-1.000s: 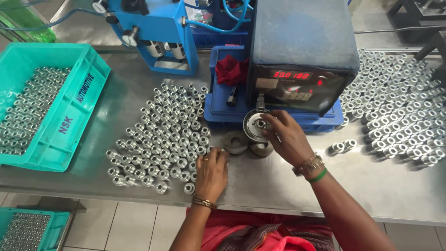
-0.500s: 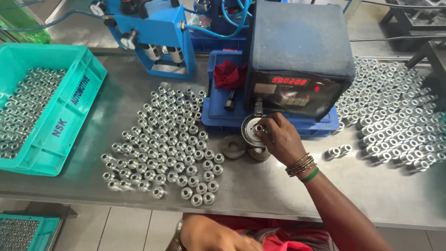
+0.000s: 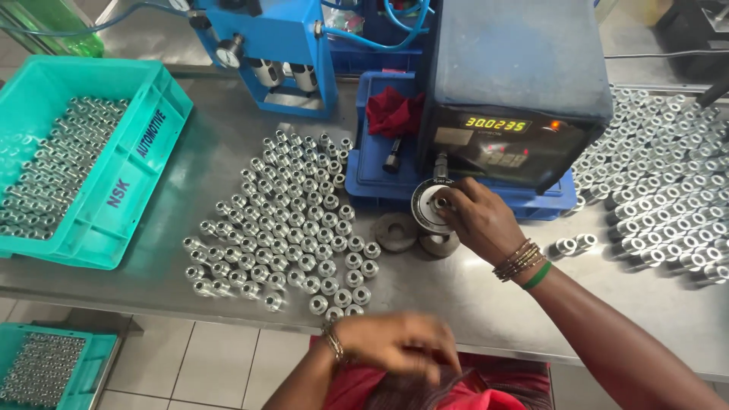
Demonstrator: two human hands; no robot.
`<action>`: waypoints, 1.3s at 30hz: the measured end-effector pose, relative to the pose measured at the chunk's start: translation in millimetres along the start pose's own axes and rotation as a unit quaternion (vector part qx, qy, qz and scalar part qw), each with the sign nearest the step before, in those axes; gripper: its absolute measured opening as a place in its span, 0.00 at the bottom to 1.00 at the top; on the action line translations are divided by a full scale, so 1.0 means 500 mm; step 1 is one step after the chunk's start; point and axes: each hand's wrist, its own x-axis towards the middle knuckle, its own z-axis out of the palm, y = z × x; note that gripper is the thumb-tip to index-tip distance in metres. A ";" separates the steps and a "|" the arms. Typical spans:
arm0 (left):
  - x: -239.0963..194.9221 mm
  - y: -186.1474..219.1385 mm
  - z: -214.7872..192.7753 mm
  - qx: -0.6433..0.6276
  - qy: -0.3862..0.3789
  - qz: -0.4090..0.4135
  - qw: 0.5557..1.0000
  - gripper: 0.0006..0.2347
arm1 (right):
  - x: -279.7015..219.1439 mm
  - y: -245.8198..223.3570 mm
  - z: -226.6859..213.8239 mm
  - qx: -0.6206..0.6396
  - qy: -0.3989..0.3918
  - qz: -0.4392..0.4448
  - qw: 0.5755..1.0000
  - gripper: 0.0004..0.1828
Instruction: The recorder is checking or weighing metal parts using a digital measuring device on a workbench.
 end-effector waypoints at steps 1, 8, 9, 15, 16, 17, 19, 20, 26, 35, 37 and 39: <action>0.006 0.022 0.007 -0.100 -0.090 0.089 0.987 0.13 | 0.000 0.004 0.001 0.000 -0.010 0.006 1.000 0.13; 0.014 -0.152 0.193 0.166 0.210 0.030 0.963 0.06 | 0.000 0.008 0.022 0.010 -0.006 0.059 0.998 0.13; 0.020 -0.141 0.161 0.166 0.211 0.031 0.963 0.06 | -0.001 0.009 0.021 0.009 -0.006 0.058 0.998 0.13; -0.015 -0.111 0.017 0.534 0.449 -0.157 0.699 0.15 | 0.000 -0.007 0.001 0.001 -0.008 0.062 0.998 0.13; -0.022 -0.115 0.002 0.497 0.432 -0.197 0.726 0.16 | 0.010 -0.010 -0.013 -0.013 0.007 0.054 0.998 0.13; -0.029 -0.118 -0.013 0.458 0.413 -0.237 0.751 0.17 | 0.020 -0.013 -0.027 -0.026 0.022 0.046 0.998 0.13; -0.021 -0.134 -0.014 0.473 0.408 -0.229 0.747 0.16 | 0.017 -0.004 -0.063 0.003 0.076 0.038 0.996 0.14; -0.020 -0.143 -0.004 0.478 0.396 -0.230 0.749 0.15 | 0.005 -0.003 -0.080 0.036 0.117 0.038 0.992 0.15; -0.041 -0.168 0.001 0.502 0.402 -0.164 0.748 0.12 | -0.179 0.090 -0.080 -0.032 -0.019 0.322 0.946 0.15; -0.031 -0.134 -0.021 0.381 0.451 -0.104 0.800 0.09 | -0.303 0.158 -0.016 -0.071 -0.032 0.360 0.930 0.22; 0.015 -0.056 -0.043 0.364 0.473 -0.062 0.800 0.09 | -0.260 0.130 -0.051 -0.071 -0.030 0.356 0.931 0.20; 0.058 -0.013 -0.068 0.348 0.495 -0.021 0.795 0.10 | -0.230 0.109 -0.062 -0.070 -0.026 0.349 0.934 0.18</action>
